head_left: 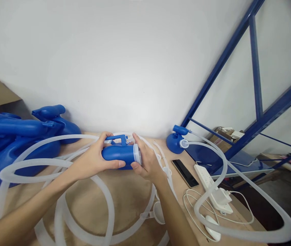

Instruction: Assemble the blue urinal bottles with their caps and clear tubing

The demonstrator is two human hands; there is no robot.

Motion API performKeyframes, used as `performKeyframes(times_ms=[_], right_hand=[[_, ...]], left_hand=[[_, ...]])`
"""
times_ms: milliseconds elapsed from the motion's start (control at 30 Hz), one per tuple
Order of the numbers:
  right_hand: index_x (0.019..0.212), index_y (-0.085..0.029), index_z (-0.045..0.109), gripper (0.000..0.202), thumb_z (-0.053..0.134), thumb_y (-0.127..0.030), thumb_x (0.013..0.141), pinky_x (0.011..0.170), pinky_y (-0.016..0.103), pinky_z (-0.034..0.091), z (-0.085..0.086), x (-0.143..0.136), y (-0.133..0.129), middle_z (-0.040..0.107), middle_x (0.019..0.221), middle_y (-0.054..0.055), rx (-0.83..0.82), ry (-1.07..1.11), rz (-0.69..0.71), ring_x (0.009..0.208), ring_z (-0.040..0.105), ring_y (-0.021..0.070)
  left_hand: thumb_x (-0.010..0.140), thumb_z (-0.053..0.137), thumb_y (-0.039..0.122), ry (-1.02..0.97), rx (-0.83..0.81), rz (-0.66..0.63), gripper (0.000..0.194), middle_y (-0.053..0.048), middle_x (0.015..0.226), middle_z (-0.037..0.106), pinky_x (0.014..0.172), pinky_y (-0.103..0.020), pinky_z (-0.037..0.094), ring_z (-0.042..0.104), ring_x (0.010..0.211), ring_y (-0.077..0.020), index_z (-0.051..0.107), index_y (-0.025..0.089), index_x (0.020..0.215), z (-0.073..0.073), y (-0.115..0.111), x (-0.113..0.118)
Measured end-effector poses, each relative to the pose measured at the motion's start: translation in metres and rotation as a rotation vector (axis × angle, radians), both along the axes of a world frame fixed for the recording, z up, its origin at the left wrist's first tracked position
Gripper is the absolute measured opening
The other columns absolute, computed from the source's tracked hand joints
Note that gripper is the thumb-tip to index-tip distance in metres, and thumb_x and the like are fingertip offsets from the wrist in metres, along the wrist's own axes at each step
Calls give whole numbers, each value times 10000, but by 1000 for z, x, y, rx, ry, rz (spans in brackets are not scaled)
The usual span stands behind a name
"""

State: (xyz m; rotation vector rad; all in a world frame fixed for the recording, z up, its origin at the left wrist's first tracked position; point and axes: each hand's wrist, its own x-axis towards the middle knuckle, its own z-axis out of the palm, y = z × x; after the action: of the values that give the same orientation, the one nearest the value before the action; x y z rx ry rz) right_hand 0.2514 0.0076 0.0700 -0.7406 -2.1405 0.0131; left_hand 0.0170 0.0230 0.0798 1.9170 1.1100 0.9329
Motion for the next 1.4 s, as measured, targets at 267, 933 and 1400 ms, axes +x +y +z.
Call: performKeyframes(times_ms=[267,933,1400], right_hand=[[1575,-269,365,645,447,-604,1030,1079,434,506,-12,-18,-4,582,1492,115,-313,242,-149,1332,597,296],[1379,-224,488,748,233,-798,974,594,306,516,-28,-4,35,710,880,46,-663,609,-193,713,687,213],[1362,-293,581,724,817,-617,759,1153,519,401,-103,51,84,565,1321,97,-585,23,-348,1319,529,324]], left_hand=[[565,827,743,79,268,250,988,-135,1142,750,886,-509,575,726,1050,-381,382,260,1303,-3,-1,0],[920,586,587,274,396,45,703,-153,1364,626,936,-466,537,686,1076,-339,436,258,1523,-23,29,-4],[984,508,582,-326,-163,57,514,68,601,571,446,-226,428,539,441,-130,459,185,1308,-59,81,61]])
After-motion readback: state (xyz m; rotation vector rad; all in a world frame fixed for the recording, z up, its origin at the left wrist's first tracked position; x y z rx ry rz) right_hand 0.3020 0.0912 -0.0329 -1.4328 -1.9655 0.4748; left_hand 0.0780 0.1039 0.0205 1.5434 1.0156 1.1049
